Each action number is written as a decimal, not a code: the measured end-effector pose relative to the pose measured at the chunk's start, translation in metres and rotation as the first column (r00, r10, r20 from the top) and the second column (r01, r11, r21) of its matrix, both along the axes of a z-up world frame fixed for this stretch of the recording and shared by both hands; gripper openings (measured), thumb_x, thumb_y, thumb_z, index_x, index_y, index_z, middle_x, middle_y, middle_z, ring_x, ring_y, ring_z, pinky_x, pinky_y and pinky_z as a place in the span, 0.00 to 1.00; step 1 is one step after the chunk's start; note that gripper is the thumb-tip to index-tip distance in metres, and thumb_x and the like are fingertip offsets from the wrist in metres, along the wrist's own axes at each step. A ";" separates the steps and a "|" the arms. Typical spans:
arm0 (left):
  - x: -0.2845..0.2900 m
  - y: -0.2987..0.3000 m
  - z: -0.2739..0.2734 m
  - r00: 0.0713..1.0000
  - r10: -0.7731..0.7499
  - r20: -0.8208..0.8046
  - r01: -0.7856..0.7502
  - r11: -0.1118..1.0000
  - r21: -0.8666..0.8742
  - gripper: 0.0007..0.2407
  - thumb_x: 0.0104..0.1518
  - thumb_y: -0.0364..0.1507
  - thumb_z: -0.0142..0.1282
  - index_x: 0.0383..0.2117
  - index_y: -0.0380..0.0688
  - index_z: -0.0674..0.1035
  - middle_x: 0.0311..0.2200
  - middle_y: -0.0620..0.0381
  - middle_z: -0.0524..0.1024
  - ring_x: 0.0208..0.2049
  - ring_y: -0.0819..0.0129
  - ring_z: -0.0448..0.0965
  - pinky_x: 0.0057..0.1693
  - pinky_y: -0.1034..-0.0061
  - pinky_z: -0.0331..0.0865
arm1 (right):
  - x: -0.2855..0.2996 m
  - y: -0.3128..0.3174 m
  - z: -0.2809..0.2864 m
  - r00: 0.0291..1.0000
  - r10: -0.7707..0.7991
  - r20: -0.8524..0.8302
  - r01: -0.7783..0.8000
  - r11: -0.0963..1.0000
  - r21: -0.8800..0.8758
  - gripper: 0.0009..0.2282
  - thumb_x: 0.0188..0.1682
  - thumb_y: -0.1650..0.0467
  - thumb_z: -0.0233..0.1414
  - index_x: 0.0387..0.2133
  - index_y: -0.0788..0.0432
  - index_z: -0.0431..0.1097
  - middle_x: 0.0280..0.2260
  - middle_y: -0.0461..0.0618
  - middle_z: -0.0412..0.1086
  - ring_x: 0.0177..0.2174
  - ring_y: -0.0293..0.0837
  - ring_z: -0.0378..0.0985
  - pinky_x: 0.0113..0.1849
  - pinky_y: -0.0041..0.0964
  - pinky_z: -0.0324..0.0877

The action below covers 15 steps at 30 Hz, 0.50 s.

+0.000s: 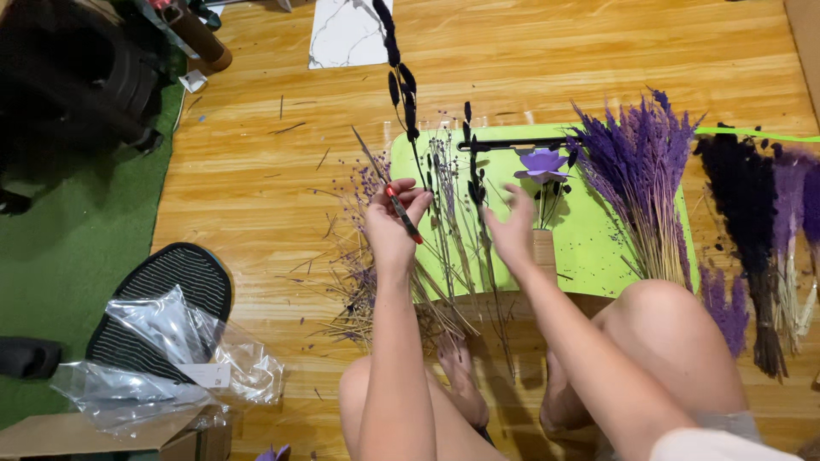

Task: The person trims dried floral stems with shears and inserts them into a central cardboard base around a large purple paper flower.

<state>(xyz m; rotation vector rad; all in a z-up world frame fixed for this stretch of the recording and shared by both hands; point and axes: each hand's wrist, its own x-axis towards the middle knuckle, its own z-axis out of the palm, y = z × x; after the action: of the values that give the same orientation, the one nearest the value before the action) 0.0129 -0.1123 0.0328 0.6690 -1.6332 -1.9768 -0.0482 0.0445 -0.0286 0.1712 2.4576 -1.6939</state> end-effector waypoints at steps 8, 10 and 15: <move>0.009 0.025 0.000 0.998 0.048 0.041 -0.046 0.997 -0.055 0.15 0.46 0.21 0.74 0.40 0.42 0.82 0.29 0.53 0.83 0.33 0.71 0.83 0.45 0.79 0.77 | 0.014 0.074 -0.113 0.981 -0.119 0.154 0.037 0.891 0.453 0.49 0.40 0.52 0.69 0.67 0.63 0.49 0.59 0.69 0.57 0.60 0.64 0.59 0.58 0.66 0.56; 0.013 0.033 0.003 0.997 0.050 0.057 -0.046 0.997 -0.069 0.15 0.45 0.21 0.74 0.39 0.43 0.83 0.29 0.53 0.84 0.33 0.71 0.83 0.44 0.79 0.77 | 0.004 0.075 -0.135 0.977 -0.125 0.173 0.026 0.874 0.486 0.47 0.41 0.52 0.69 0.67 0.63 0.50 0.58 0.67 0.60 0.59 0.62 0.61 0.57 0.63 0.58; 0.015 0.041 -0.004 0.998 -0.017 0.060 0.014 0.999 0.042 0.16 0.46 0.21 0.75 0.41 0.39 0.82 0.31 0.49 0.83 0.38 0.67 0.84 0.48 0.77 0.78 | -0.006 0.085 -0.178 0.986 -0.144 0.084 0.102 0.919 0.381 0.40 0.36 0.68 0.68 0.64 0.63 0.58 0.53 0.66 0.64 0.54 0.65 0.66 0.52 0.63 0.63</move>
<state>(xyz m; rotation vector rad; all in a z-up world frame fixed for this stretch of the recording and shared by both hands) 0.0278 -0.0713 0.0288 0.7402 -1.6411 -2.0244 -0.0542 0.1299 -0.2064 0.4601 2.7086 -1.1934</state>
